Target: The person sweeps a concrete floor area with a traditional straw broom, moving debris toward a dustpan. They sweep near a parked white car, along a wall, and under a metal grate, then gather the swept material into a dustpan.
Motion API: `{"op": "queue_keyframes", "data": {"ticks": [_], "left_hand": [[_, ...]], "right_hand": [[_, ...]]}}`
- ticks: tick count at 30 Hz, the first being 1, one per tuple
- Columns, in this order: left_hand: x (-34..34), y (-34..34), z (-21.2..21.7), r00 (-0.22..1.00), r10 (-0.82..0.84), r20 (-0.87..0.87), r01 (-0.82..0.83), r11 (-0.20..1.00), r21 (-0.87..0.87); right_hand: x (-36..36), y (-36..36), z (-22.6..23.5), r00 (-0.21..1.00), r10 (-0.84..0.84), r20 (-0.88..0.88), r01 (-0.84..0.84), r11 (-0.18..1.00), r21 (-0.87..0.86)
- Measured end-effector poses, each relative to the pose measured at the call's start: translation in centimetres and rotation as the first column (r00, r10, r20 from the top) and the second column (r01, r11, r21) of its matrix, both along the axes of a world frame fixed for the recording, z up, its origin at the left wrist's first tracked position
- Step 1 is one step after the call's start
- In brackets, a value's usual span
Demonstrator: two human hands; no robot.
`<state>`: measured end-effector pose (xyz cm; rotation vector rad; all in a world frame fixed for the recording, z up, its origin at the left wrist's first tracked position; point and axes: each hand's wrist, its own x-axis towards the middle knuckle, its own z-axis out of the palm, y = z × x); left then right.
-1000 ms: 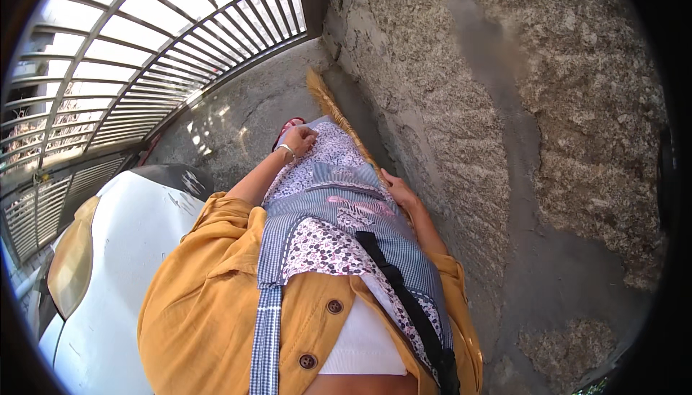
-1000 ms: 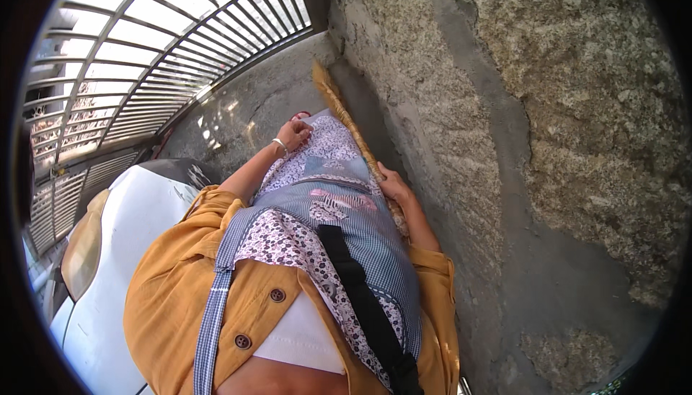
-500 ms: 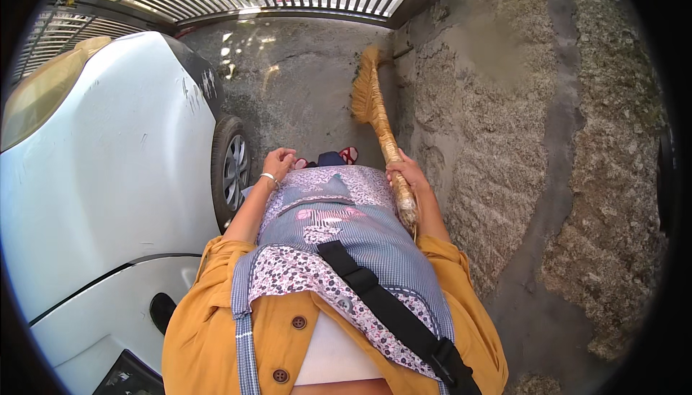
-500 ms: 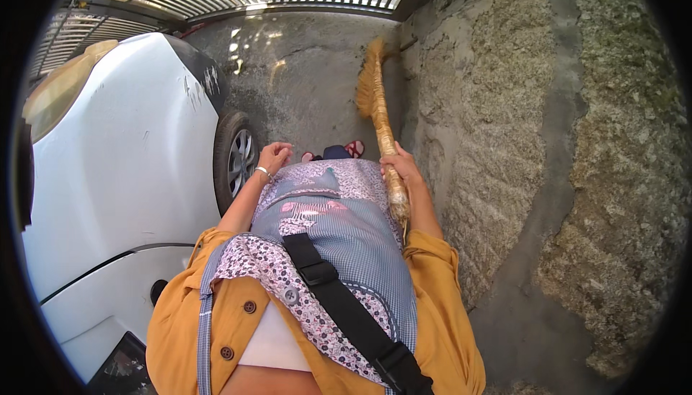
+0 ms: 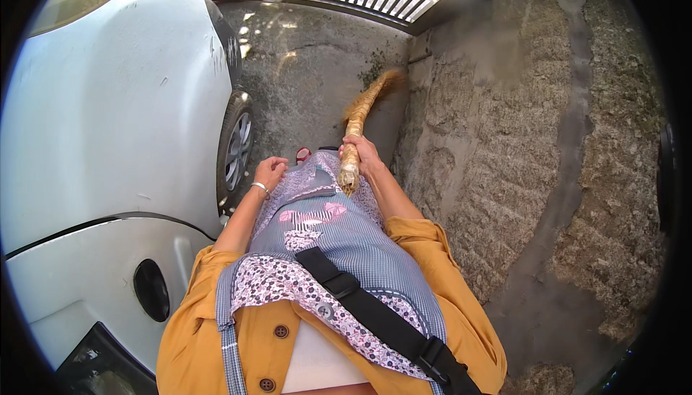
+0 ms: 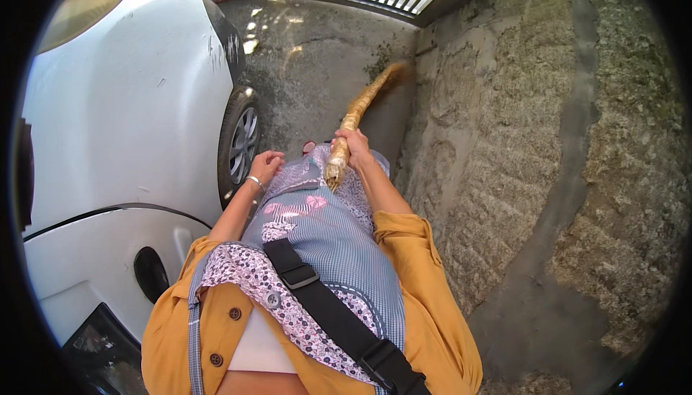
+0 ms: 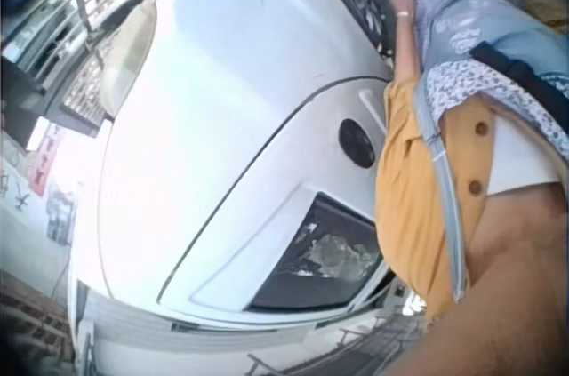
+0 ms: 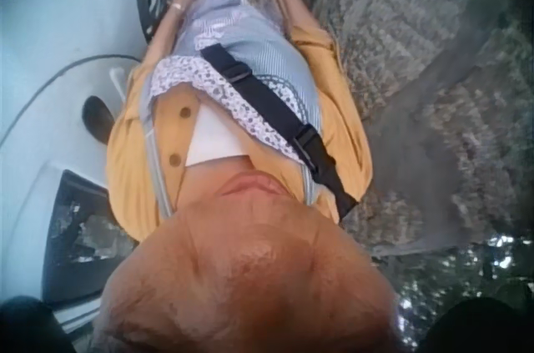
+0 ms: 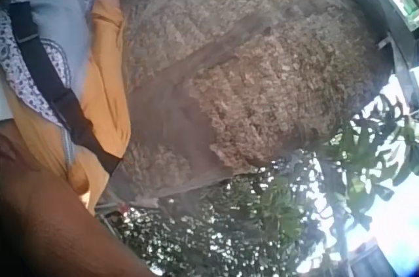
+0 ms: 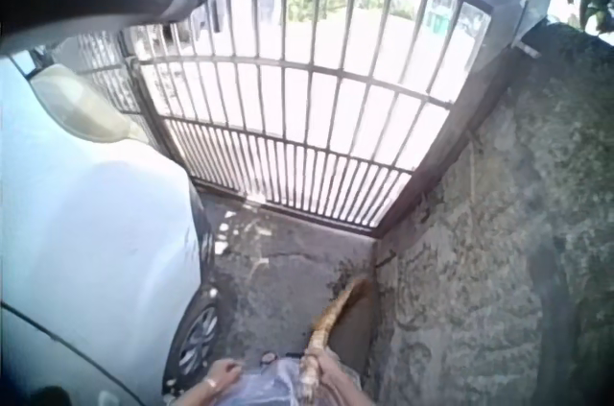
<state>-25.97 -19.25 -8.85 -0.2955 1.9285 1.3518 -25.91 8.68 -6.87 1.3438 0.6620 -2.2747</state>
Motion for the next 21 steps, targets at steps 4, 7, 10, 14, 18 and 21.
{"op": "queue_keyframes", "data": {"ticks": [4, 7, 10, 14, 18, 21], "left_hand": [[0.6, -1.0, -0.5, 1.0, -0.018, 0.003, 0.018, 1.0, -0.001], [0.6, -0.9, -0.3, 1.0, -0.007, 0.012, 0.007, 1.0, 0.01], [0.6, -0.7, 0.5, 1.0, -0.005, 0.021, 0.005, 1.0, 0.01], [0.9, -0.9, 1.6, 1.0, -0.024, -0.005, 0.024, 1.0, -0.013], [1.9, -1.6, 1.5, 1.0, 0.009, 0.013, -0.008, 0.999, -0.047], [2.5, -1.6, 1.2, 1.0, 0.011, -0.004, -0.012, 0.998, -0.061]], "right_hand": [[-1.3, 2.2, 1.8, 0.987, -0.14, -0.077, 0.122, 0.971, -0.206], [-0.2, 3.1, 4.8, 0.982, -0.115, -0.151, 0.112, 0.993, -0.031], [0.0, 3.7, 4.4, 0.986, -0.08, -0.143, 0.098, 0.987, 0.126], [-2.9, 4.8, -0.2, 0.992, -0.022, 0.121, -0.02, 0.942, 0.334], [-4.0, 5.3, -0.9, 0.982, 0.188, 0.028, -0.19, 0.956, 0.222], [-2.0, 9.6, 0.5, 0.972, 0.211, -0.106, -0.198, 0.973, 0.121]]}}
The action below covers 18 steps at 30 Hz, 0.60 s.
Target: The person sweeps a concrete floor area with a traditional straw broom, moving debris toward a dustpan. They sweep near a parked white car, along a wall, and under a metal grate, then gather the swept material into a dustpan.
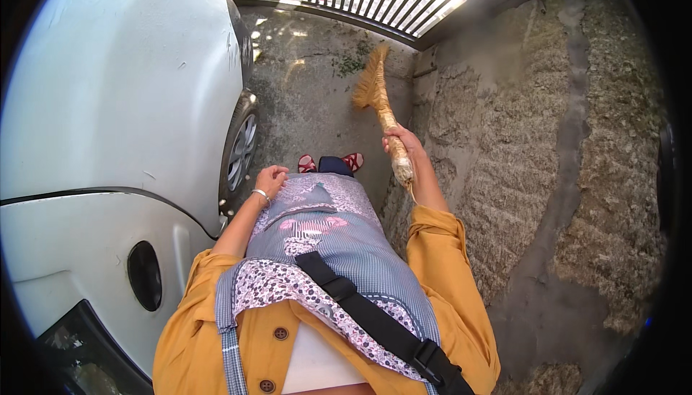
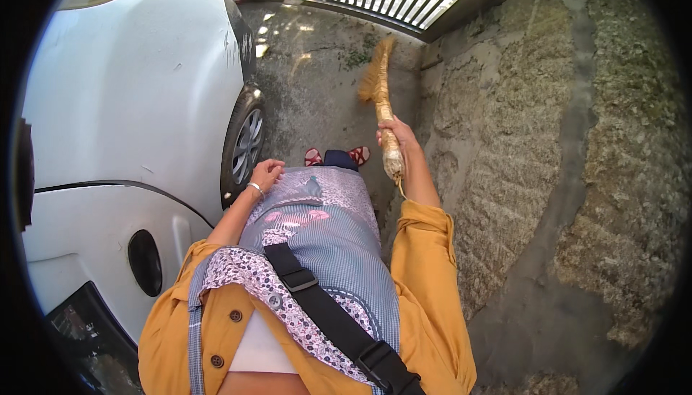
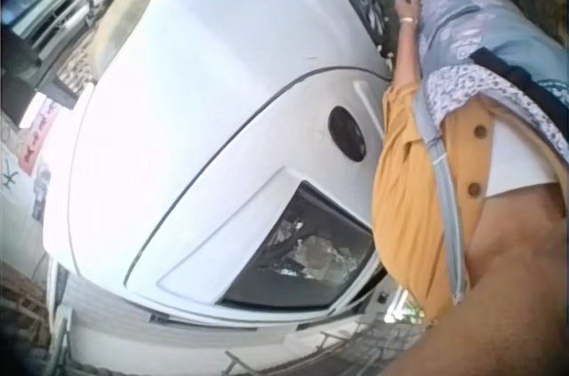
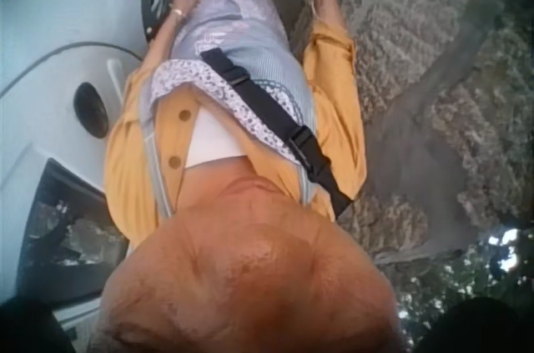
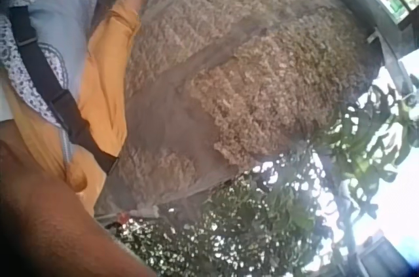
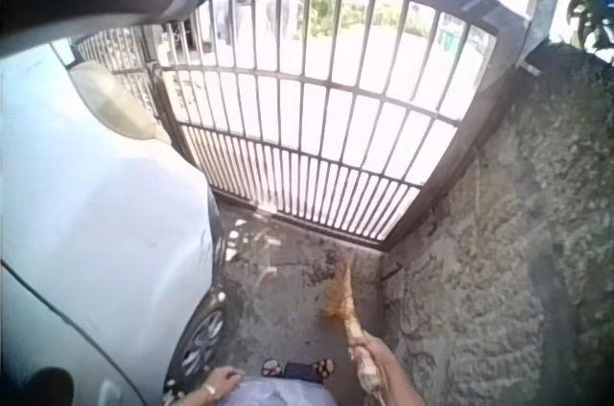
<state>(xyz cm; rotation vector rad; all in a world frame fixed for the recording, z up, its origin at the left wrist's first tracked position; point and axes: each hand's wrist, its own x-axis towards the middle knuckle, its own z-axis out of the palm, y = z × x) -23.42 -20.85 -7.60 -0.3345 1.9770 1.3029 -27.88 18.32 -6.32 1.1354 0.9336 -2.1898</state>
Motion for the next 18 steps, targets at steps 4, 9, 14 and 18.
{"op": "queue_keyframes", "data": {"ticks": [4, 9, 14, 18], "left_hand": [[0.0, 0.8, -1.0, 0.999, -0.021, -0.032, 0.022, 0.999, 0.026], [-0.4, 1.9, -0.8, 1.0, -0.006, -0.005, 0.006, 0.999, 0.047], [0.7, 3.1, -0.7, 0.986, 0.169, 0.013, -0.169, 0.985, 0.023], [2.1, 4.4, -0.7, 0.964, 0.264, 0.035, -0.265, 0.964, 0.023]], "right_hand": [[4.2, 0.8, 3.8, 0.968, 0.249, -0.005, -0.237, 0.927, 0.29], [7.2, -2.1, 6.1, 0.853, 0.522, 0.026, -0.501, 0.804, 0.321], [8.0, -1.6, 4.7, 0.683, 0.728, 0.056, -0.723, 0.664, 0.189], [6.2, 3.8, 3.3, 0.687, 0.715, 0.131, -0.727, 0.675, 0.127]]}}
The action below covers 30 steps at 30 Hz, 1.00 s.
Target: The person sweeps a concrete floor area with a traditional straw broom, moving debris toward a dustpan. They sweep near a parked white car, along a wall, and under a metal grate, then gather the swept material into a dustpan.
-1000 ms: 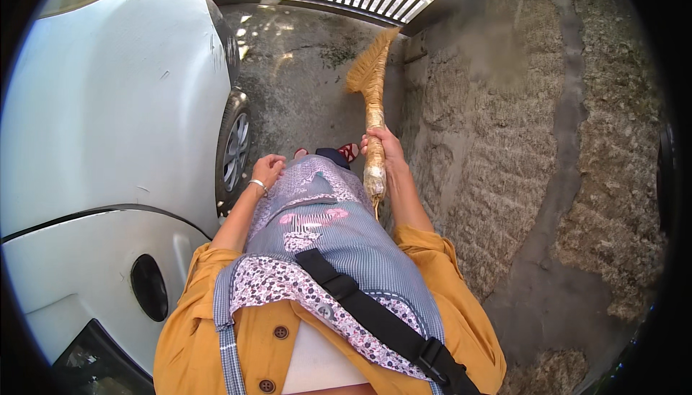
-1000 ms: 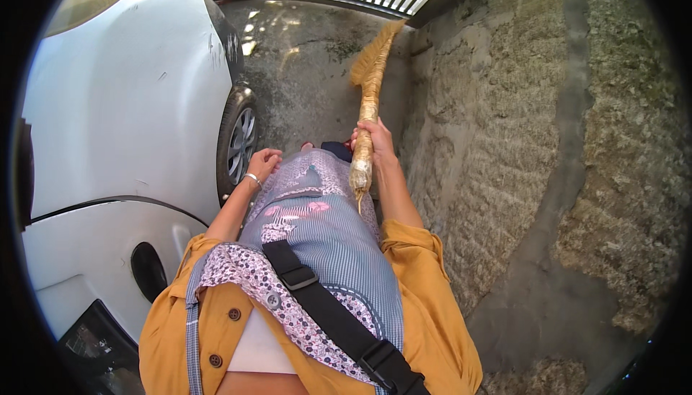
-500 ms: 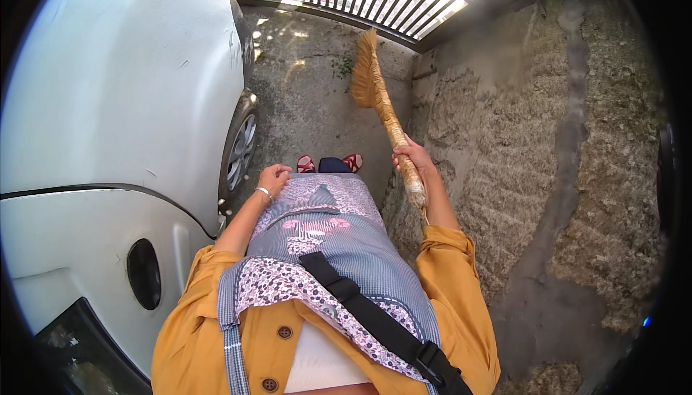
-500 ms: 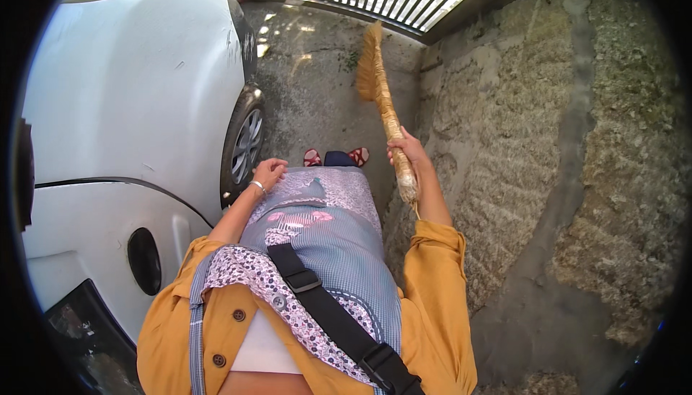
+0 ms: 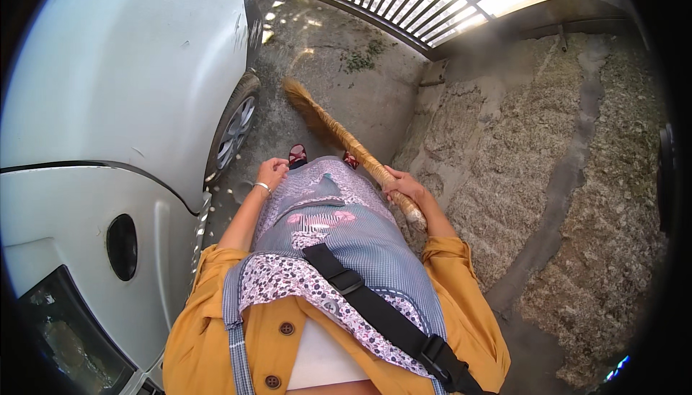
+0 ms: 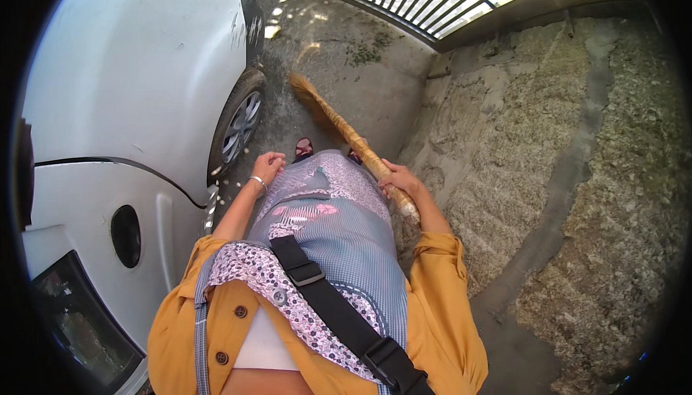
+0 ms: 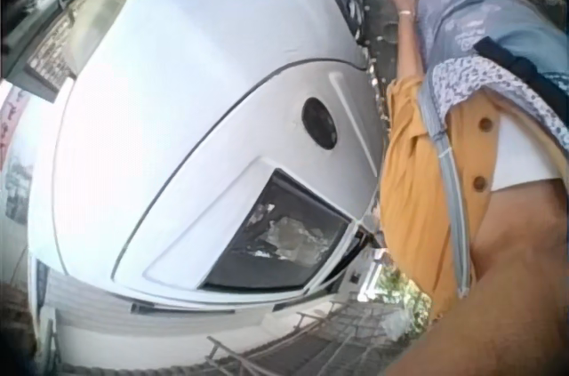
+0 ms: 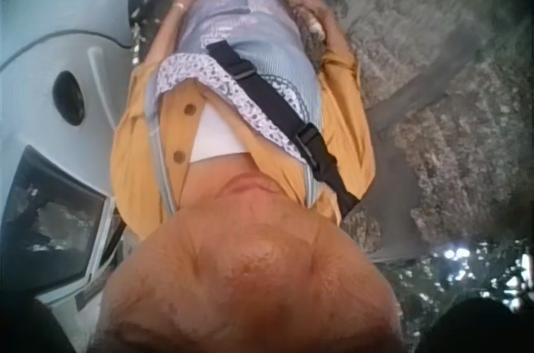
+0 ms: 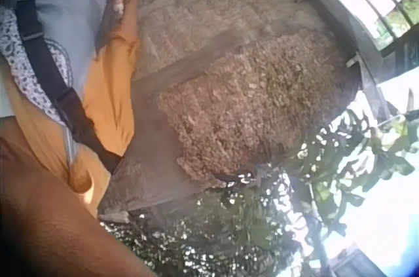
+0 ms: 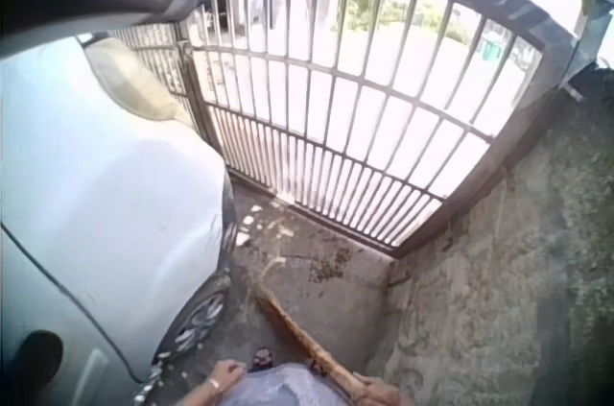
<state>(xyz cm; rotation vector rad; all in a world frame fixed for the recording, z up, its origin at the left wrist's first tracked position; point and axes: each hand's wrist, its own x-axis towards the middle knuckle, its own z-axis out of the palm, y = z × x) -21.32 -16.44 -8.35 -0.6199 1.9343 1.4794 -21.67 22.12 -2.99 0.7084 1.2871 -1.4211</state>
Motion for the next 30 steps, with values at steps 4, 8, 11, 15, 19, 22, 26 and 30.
{"op": "queue_keyframes", "data": {"ticks": [4, 8, 11, 15, 19, 22, 26, 30], "left_hand": [[1.4, 1.7, -1.1, 0.998, 0.058, -0.007, -0.058, 0.998, 0.017], [2.4, 3.6, -1.2, 0.989, 0.147, -0.005, -0.147, 0.988, 0.037], [2.8, 4.1, -0.8, 0.99, 0.139, -0.001, -0.139, 0.99, 0.022], [3.9, 4.3, -1.4, 0.982, 0.19, 0.022, -0.19, 0.982, 0.011], [4.0, 4.5, -1.4, 0.975, 0.22, 0.037, -0.221, 0.975, 0.024], [3.0, 4.9, -0.8, 0.975, 0.22, 0.022, -0.22, 0.975, 0.028], [3.1, 4.7, -0.6, 0.975, 0.223, -0.004, -0.223, 0.975, 0.016], [4.4, 4.9, -0.5, 0.983, 0.184, 0.007, -0.183, 0.982, -0.036]], "right_hand": [[-5.8, 7.0, -0.2, 0.995, -0.063, -0.071, 0.07, 0.991, 0.11], [-12.2, 7.3, 1.5, 0.944, 0.139, -0.299, -0.017, 0.927, 0.376], [-13.3, 6.6, 0.4, 0.894, 0.28, -0.348, -0.076, 0.863, 0.499], [-12.7, 3.5, 0.7, 0.874, 0.234, -0.427, -0.036, 0.906, 0.422], [-14.0, 1.5, 1.3, 0.9, 0.226, -0.372, -0.12, 0.95, 0.287], [-16.7, 3.3, 1.0, 0.92, 0.258, -0.296, -0.166, 0.939, 0.302], [-19.2, 6.4, -1.8, 0.902, 0.304, -0.308, -0.108, 0.847, 0.52], [-16.7, 5.6, -2.4, 0.69, 0.619, -0.376, -0.128, 0.615, 0.778]]}}
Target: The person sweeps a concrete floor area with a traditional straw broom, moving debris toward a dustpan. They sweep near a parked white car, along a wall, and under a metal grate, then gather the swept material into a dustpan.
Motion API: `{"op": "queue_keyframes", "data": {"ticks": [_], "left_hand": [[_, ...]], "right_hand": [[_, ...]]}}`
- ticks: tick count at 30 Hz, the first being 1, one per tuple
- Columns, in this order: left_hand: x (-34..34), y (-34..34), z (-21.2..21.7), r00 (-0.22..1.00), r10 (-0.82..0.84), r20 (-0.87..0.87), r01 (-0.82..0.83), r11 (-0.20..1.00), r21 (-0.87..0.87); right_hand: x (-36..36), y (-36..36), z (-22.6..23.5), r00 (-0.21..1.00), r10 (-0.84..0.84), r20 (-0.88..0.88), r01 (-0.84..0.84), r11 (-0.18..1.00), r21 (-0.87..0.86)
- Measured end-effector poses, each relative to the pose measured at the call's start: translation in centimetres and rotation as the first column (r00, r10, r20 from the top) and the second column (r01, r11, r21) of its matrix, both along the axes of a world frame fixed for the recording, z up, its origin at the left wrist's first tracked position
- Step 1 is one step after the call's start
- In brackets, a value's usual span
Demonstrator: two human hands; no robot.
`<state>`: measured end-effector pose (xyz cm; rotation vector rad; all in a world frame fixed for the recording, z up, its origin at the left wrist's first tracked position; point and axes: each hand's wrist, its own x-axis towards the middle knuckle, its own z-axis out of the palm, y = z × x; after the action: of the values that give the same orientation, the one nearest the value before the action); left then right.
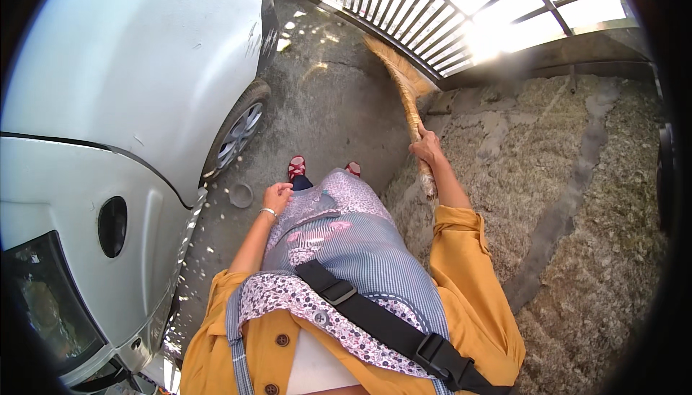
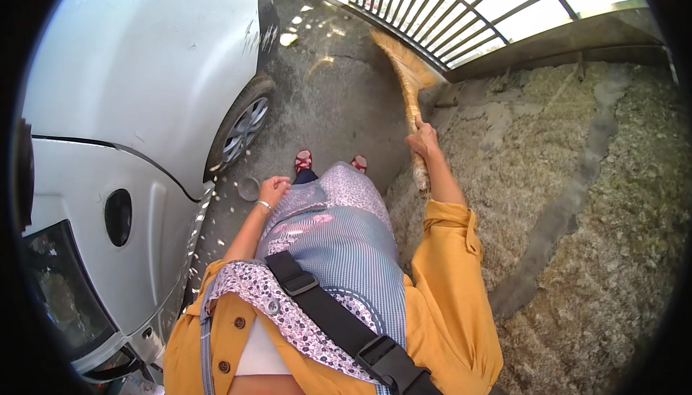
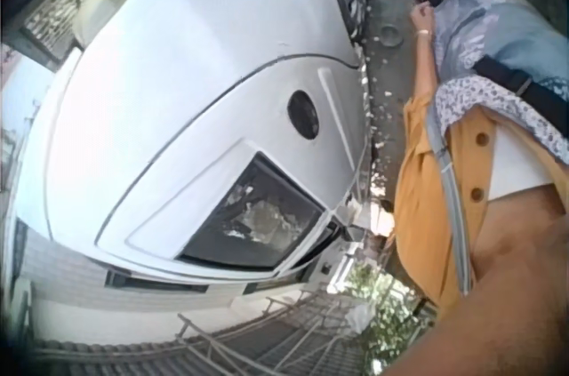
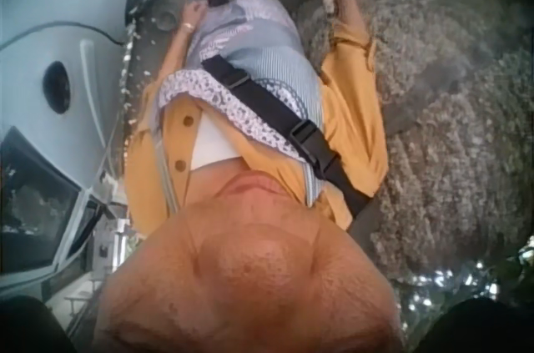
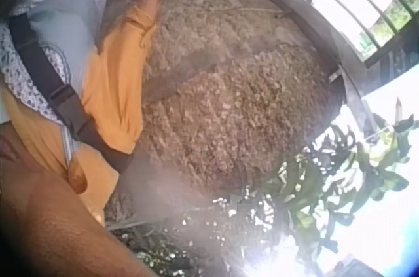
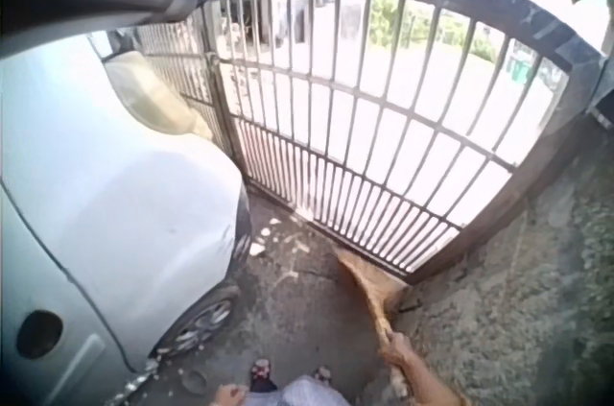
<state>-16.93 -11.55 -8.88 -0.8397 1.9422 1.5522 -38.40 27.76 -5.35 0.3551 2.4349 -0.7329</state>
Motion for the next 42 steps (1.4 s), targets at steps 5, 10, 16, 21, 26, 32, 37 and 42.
{"op": "queue_keyframes", "data": {"ticks": [5, 10, 16, 21, 26, 32, 37, 42], "left_hand": [[1.5, 0.4, -1.1, 0.997, 0.048, 0.068, -0.052, 0.997, 0.055], [-1.1, 0.7, 0.2, 1.0, 0.011, -0.01, -0.011, 0.999, 0.035], [-1.8, 1.0, 1.0, 1.0, -0.012, -0.026, 0.013, 0.999, 0.041], [-1.4, 1.5, 1.0, 0.997, -0.081, -0.012, 0.081, 0.996, 0.03], [-2.3, 1.4, 1.8, 0.997, -0.08, -0.017, 0.081, 0.996, 0.031], [-1.5, 0.8, 1.9, 0.994, -0.101, 0.03, 0.1, 0.995, 0.029], [0.1, -0.1, 1.7, 0.997, -0.072, 0.039, 0.071, 0.997, 0.034], [2.0, -1.6, 2.5, 0.996, -0.055, 0.069, 0.056, 0.998, -0.018]], "right_hand": [[1.2, 0.1, 2.1, 0.973, -0.094, 0.21, 0.128, 0.979, -0.159], [-0.6, 3.1, -2.2, 0.926, -0.329, 0.186, 0.349, 0.934, -0.083], [5.7, 1.8, -5.6, 0.997, -0.065, -0.041, 0.067, 0.997, 0.041], [4.2, 4.0, -5.1, 0.97, -0.211, 0.123, 0.226, 0.967, -0.117], [3.6, -0.9, -3.9, 0.984, -0.179, 0.012, 0.178, 0.982, 0.064], [5.6, -6.8, -0.9, 0.997, -0.076, 0.03, 0.078, 0.994, -0.078], [0.1, -6.9, -4.1, 0.987, 0.147, 0.069, -0.152, 0.986, 0.063], [-1.5, -3.0, -6.3, 0.983, -0.173, 0.065, 0.167, 0.982, 0.086]]}}
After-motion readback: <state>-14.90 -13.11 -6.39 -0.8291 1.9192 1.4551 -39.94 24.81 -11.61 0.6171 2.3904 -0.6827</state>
